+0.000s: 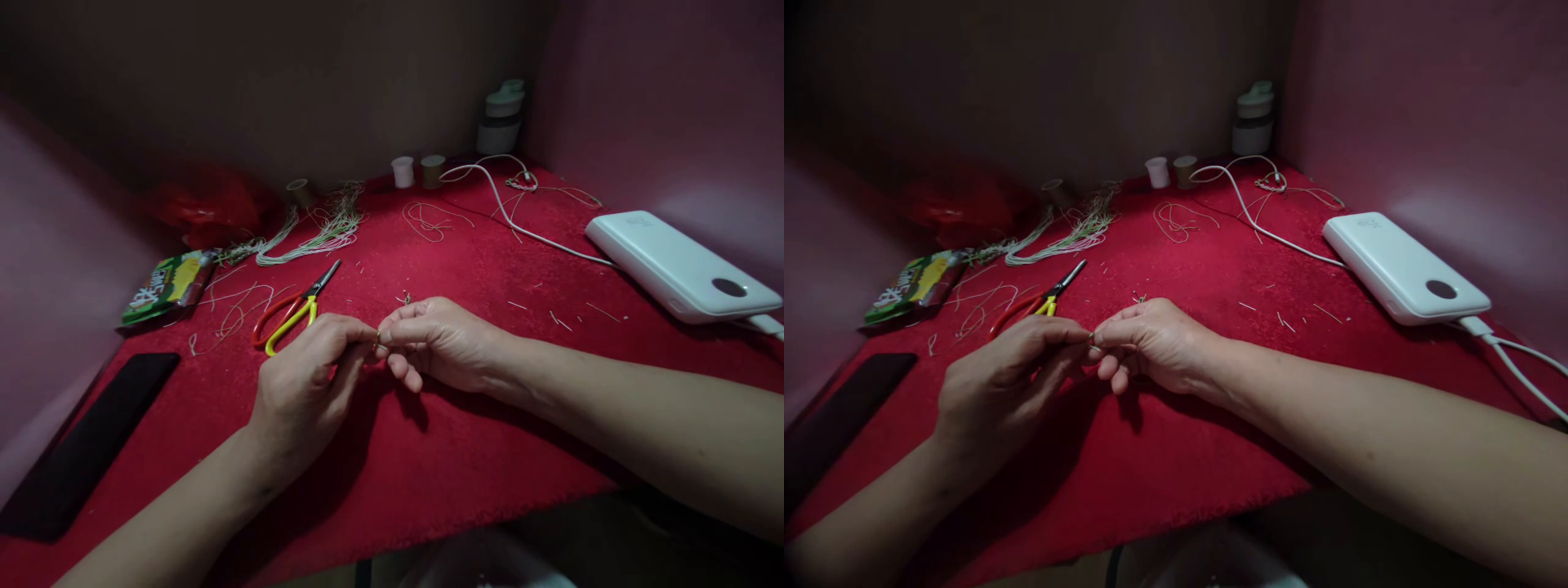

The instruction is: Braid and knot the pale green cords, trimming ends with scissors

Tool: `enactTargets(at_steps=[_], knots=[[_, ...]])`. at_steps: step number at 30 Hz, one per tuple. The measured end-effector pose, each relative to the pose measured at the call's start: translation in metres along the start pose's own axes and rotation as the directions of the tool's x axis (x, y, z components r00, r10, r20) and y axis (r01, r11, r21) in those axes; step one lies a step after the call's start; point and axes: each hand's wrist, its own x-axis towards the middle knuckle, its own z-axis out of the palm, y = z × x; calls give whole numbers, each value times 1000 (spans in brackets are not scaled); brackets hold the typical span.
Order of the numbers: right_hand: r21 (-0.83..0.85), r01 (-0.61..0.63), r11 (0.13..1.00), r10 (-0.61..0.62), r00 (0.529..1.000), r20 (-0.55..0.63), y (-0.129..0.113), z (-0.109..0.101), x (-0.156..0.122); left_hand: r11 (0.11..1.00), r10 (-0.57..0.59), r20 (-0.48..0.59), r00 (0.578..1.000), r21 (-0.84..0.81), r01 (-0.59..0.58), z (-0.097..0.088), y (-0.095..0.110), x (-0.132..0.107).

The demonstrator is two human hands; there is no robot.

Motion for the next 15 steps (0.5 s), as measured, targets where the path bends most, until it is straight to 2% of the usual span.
enactTargets(at_steps=[8, 13, 15], knots=[[10, -1, 1000, 1, 1000, 6, 0, -1, 0, 982, 118, -6, 993, 148, -116, 1, 3, 1], [15, -6, 1000, 6, 1000, -3, 0, 0, 0, 980, 75, -29, 997, 185, -69, 3, 2, -3], [9, 2, 1000, -2, 1000, -4, 0, 0, 0, 982, 88, -16, 996, 170, -84, 3, 1, -3]])
